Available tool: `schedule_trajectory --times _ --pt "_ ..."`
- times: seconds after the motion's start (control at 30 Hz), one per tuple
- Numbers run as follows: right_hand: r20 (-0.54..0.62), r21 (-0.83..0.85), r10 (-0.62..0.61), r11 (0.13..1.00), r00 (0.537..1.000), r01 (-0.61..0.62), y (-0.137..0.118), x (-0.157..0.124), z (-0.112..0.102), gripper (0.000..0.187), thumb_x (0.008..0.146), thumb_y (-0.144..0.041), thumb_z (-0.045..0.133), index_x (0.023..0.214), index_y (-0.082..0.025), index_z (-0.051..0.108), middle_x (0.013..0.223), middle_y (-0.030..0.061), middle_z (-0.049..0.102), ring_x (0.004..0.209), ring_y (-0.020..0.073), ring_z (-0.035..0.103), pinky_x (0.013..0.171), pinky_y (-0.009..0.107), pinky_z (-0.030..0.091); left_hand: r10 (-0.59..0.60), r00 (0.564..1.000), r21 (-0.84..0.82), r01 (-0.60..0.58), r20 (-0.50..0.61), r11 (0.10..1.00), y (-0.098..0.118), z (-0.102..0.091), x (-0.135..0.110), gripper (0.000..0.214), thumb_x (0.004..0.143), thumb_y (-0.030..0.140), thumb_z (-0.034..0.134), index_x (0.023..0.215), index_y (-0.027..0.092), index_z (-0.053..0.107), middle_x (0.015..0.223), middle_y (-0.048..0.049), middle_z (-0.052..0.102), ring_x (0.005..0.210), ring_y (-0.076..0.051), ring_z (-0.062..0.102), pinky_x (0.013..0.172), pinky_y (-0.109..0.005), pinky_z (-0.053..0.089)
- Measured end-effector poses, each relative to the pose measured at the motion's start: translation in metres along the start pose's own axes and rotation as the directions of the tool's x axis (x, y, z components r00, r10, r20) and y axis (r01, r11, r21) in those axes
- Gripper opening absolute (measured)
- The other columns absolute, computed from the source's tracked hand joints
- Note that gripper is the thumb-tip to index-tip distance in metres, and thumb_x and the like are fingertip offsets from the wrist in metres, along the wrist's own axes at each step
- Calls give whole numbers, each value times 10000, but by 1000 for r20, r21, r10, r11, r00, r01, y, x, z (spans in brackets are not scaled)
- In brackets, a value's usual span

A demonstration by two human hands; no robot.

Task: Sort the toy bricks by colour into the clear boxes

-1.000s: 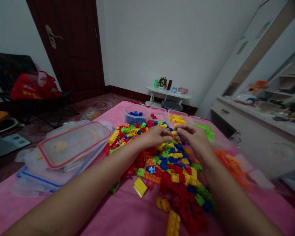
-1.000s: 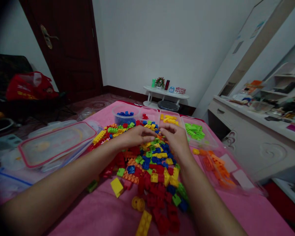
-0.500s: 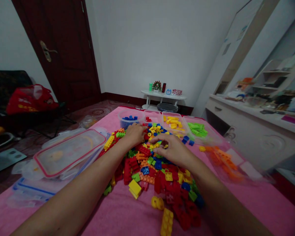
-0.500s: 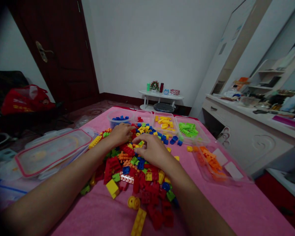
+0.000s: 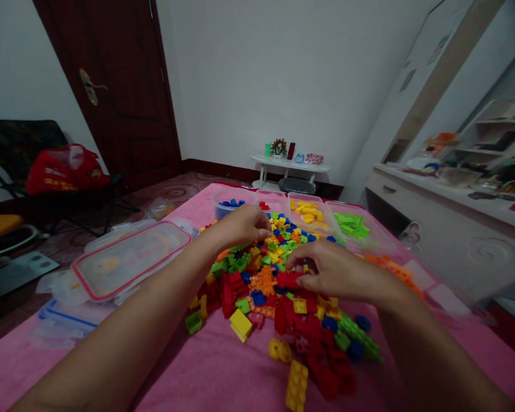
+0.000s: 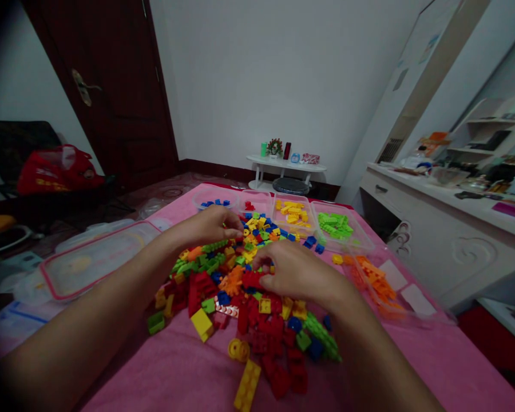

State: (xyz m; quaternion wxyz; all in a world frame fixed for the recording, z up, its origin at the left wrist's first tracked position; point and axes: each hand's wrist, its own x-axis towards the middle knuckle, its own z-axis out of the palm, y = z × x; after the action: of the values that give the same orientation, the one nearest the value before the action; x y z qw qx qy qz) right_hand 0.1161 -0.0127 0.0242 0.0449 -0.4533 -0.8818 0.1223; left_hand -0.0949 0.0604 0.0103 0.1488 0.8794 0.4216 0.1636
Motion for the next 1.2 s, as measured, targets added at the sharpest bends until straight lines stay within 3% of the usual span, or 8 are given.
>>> schedule_trajectory --times 0.07,0.17,0.43,0.63,0.8,0.9,1.1,1.2 --pt "88 -17 12 1000 996 -11 1 -6 -3 196 671 -193 581 816 -232 706 716 -7 672 619 128 553 534 216 330 42 987 -106 -26 155 994 14 -6 -8 222 733 317 596 836 153 704 708 -21 682 614 -126 585 559 -206 385" --pt "3 -76 100 992 995 -99 3 -4 4 223 655 -186 573 823 -230 713 746 18 680 642 151 562 531 231 312 74 947 -169 -21 312 985 28 -5 -16 238 705 303 635 886 162 698 710 -18 683 599 -128 584 524 -199 376" --pt "-258 98 118 991 959 -96 14 8 4 258 680 -203 537 865 -214 717 745 26 666 618 147 548 531 234 338 97 945 35 -114 312 993 41 -18 -13 192 681 101 586 808 180 707 731 -15 691 608 -119 566 546 -203 371" --pt "-300 100 98 992 949 -71 16 4 -4 232 673 -228 556 834 -202 720 743 31 661 625 149 545 537 237 356 175 793 234 -371 584 898 44 -23 -51 436 520 190 778 941 236 674 912 -37 666 759 -189 587 577 -242 403" --pt "-340 192 89 981 936 -23 19 6 -2 239 674 -212 555 847 -199 719 759 21 672 623 139 550 540 230 366 344 814 433 -551 468 713 30 7 -87 272 676 185 660 945 187 624 946 -94 617 805 -220 573 588 -290 420" --pt "-348 298 139 954 927 -31 24 8 -3 245 675 -226 564 865 -180 712 734 24 668 609 139 551 529 231 374 391 806 351 -558 445 752 23 2 -82 215 739 228 612 951 203 625 879 -78 624 759 -199 578 594 -283 421" --pt "-459 605 344 797 819 4 29 12 -4 355 672 -308 601 971 -125 663 756 44 642 611 139 550 538 245 419 172 979 -84 -163 113 983 12 -11 -23 329 771 301 609 1085 202 634 1001 -69 661 880 -194 604 780 -298 451" --pt "-467 716 438 697 768 37 32 13 -3 398 664 -350 615 991 -126 652 694 25 623 524 115 509 473 234 388 -26 993 -468 -30 -113 883 15 13 -1 527 713 283 679 1218 208 550 1189 -88 597 1065 -216 553 844 -318 460"
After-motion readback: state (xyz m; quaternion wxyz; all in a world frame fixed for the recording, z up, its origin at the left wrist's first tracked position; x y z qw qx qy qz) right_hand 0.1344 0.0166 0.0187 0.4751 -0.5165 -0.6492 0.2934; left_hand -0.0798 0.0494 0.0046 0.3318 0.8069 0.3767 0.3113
